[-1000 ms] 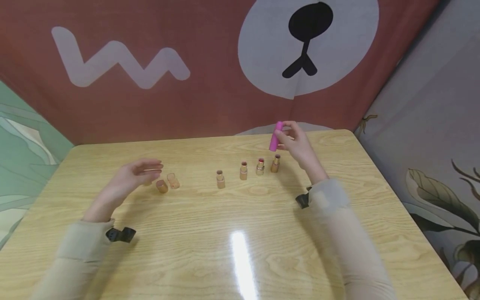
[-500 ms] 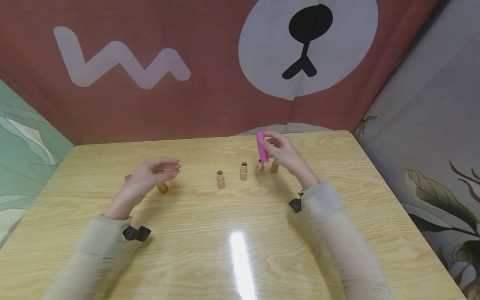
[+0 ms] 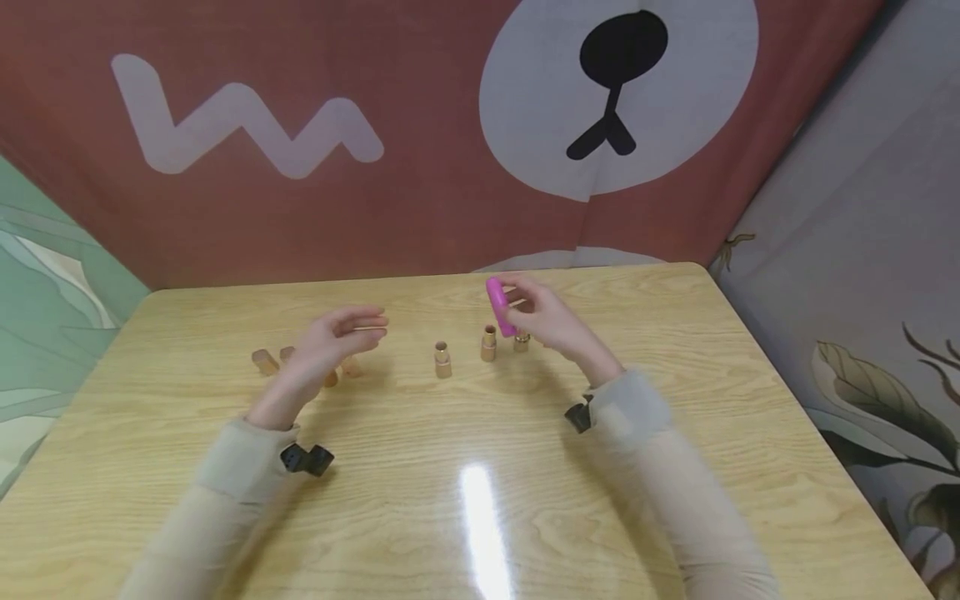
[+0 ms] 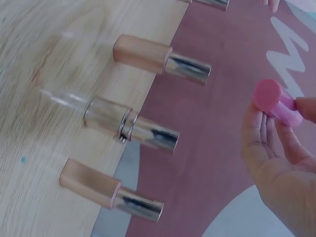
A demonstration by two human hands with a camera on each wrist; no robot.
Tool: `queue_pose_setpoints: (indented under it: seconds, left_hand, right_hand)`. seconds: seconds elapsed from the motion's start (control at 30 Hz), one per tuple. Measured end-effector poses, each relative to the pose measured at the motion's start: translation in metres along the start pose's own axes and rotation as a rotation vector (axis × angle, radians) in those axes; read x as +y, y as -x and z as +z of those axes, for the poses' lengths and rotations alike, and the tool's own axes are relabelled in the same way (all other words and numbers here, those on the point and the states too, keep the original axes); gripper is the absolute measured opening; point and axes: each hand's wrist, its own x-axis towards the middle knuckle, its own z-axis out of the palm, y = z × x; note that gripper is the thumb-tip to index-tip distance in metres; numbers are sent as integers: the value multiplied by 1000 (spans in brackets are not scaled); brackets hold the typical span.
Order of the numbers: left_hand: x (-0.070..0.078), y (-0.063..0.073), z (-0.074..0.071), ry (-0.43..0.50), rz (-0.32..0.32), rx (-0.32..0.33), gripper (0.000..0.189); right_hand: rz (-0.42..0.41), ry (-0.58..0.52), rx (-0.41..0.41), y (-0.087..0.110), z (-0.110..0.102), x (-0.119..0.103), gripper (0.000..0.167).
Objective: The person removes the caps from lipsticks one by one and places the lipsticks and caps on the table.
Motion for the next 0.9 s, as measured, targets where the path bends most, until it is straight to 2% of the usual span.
queue_pose_setpoints:
  seconds: [0.2,0.4,0.7,0.9]
  left_hand:
    - [4,-3,11,24,-1,-23,44]
    - [7,-9,20,36,-2,-38,44]
    - [9,-17,35,43,-11,-53,42]
    - [9,-21,43,7,4,-58,42]
  right_hand:
    - [6,-42,-46,-2,9,-4,52]
    - [17,-25,-46,-5,18,-10,51]
    - [-13,-45,-42,-10,29,-13,39]
    - [-16,-58,-69,-12,34,-12,37]
